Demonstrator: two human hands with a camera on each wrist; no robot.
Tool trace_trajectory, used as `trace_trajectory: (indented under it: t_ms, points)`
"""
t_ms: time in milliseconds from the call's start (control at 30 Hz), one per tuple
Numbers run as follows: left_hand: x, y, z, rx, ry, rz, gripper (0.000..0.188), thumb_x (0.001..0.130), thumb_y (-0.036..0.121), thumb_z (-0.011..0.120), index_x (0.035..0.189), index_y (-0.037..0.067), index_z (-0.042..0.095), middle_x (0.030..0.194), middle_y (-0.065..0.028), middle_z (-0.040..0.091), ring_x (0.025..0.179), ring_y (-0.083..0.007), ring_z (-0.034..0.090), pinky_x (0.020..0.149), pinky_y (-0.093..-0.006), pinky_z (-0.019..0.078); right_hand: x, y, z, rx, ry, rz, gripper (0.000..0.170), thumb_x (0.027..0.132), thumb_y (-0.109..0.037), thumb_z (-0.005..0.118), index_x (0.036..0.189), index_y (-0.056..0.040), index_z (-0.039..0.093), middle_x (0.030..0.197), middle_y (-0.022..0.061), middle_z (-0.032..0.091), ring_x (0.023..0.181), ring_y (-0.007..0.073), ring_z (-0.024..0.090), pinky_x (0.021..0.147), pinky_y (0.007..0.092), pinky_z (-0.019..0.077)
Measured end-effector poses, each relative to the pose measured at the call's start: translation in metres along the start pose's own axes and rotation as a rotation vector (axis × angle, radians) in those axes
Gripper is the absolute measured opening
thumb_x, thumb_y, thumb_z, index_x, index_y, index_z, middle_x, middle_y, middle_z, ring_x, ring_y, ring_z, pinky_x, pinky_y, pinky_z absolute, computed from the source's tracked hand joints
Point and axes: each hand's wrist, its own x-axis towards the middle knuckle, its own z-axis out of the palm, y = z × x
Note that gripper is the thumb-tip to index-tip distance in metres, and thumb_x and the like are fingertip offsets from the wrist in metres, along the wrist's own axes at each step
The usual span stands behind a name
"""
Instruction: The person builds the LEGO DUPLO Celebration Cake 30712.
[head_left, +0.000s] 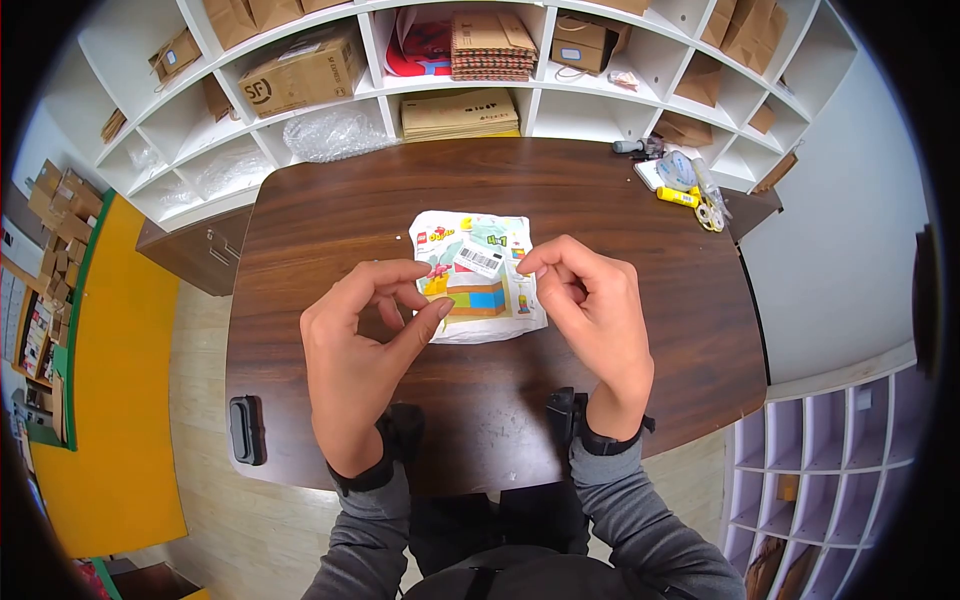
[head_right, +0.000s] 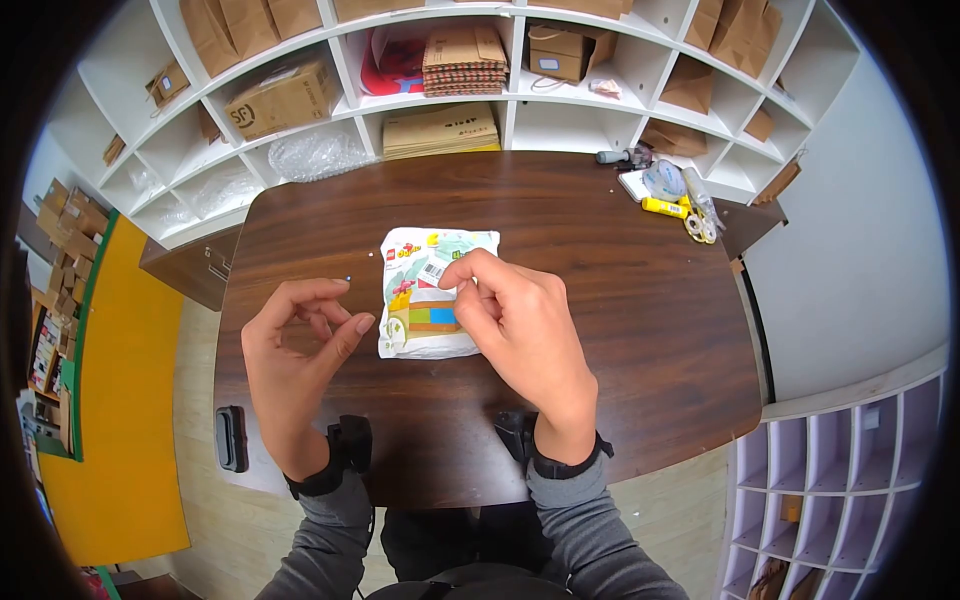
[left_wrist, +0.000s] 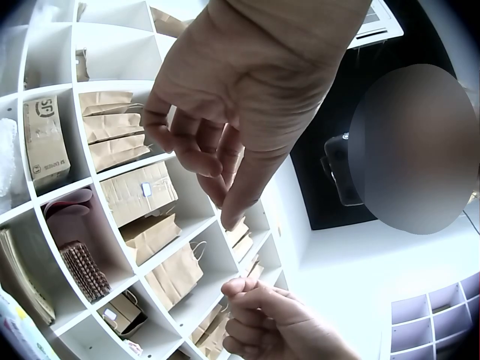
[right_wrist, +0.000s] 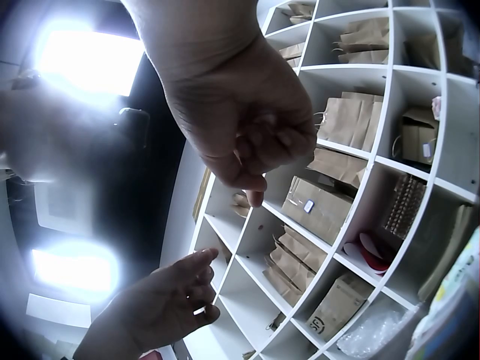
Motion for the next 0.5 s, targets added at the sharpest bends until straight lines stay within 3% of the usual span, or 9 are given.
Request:
trace_trajectory:
  t_ms: [500]
  points:
    - [-0.0002,0.0044,0.0026,-0.006,0.034,0.002,0.024,0.068,-0.002,0.077,0.089,0.0,0.065,0.064,0.0007,0.055,0.059,-0.0059,0.045,0.061,-0.0198,0.0384,0.0009,0.0012,0.0002,-0.012,-0.019,-0.022,0.01,0.081,-0.002,0.054,0.089,-0.003,0.061,0.056,0.0128,0.047,0.046,0.0181,0.046,0.047,0.0309,0.0368]
